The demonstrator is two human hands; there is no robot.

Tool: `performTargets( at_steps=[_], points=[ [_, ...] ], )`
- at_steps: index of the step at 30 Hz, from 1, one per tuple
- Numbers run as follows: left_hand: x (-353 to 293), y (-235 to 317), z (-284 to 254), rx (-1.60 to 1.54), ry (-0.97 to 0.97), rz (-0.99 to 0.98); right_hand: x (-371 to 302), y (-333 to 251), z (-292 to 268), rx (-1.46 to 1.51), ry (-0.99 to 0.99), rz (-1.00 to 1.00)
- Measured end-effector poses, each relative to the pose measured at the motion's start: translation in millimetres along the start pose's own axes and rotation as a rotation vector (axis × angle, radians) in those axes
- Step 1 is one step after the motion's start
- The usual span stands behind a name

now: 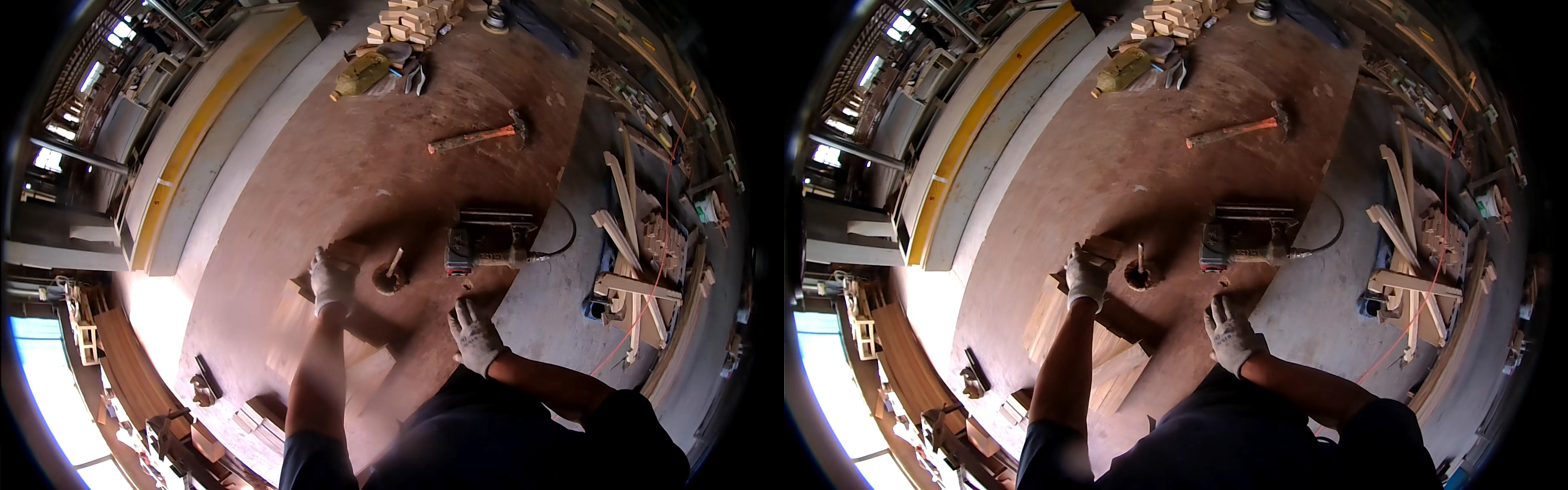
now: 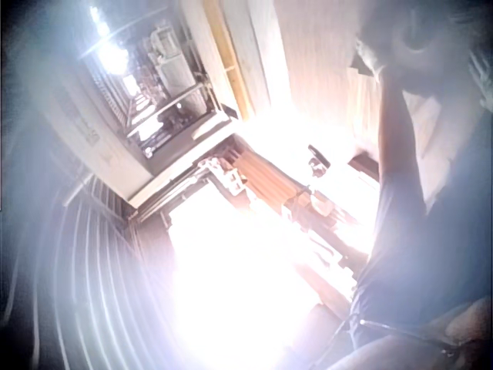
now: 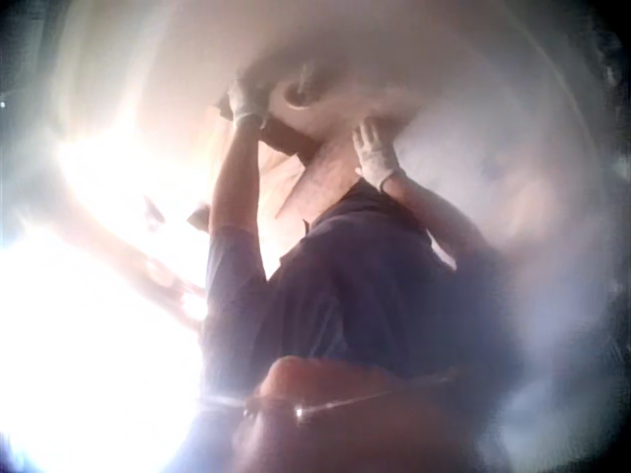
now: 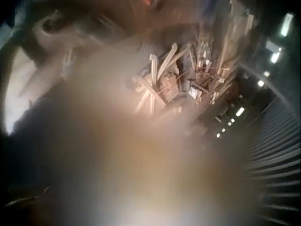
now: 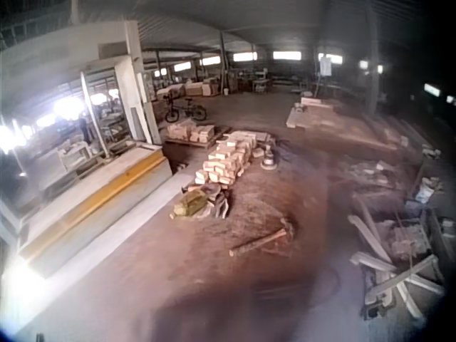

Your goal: The person applies glue to small wooden blocks using a brush, then uses a nail gun to fasten them together. They repeatedly pick up blocks, apply adhesive, and drive nails into the joints to assemble a structure.

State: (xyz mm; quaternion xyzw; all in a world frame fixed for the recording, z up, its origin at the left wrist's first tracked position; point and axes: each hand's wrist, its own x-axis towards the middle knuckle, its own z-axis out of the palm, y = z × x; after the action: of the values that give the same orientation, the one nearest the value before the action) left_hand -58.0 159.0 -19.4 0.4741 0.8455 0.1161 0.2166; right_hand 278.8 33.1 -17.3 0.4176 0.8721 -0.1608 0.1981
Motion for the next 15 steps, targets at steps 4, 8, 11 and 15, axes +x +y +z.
performTargets(
  at_steps=[4,8,11,15],
  points=[
    [-30,-21,-5,-0.19,0.034,0.054,0,-1,-6,-0.031,0.01,0.012],
    [-93,-41,-8,-0.72,0.032,0.166,-1,1,-20,0.128,0.093,0.009],
    [-154,-22,-23,-0.929,0.044,0.287,7,-3,-45,0.591,0.178,0.001],
    [-223,16,-53,-1.108,0.006,0.318,10,-41,-105,1.508,0.062,0.05]
  ],
)
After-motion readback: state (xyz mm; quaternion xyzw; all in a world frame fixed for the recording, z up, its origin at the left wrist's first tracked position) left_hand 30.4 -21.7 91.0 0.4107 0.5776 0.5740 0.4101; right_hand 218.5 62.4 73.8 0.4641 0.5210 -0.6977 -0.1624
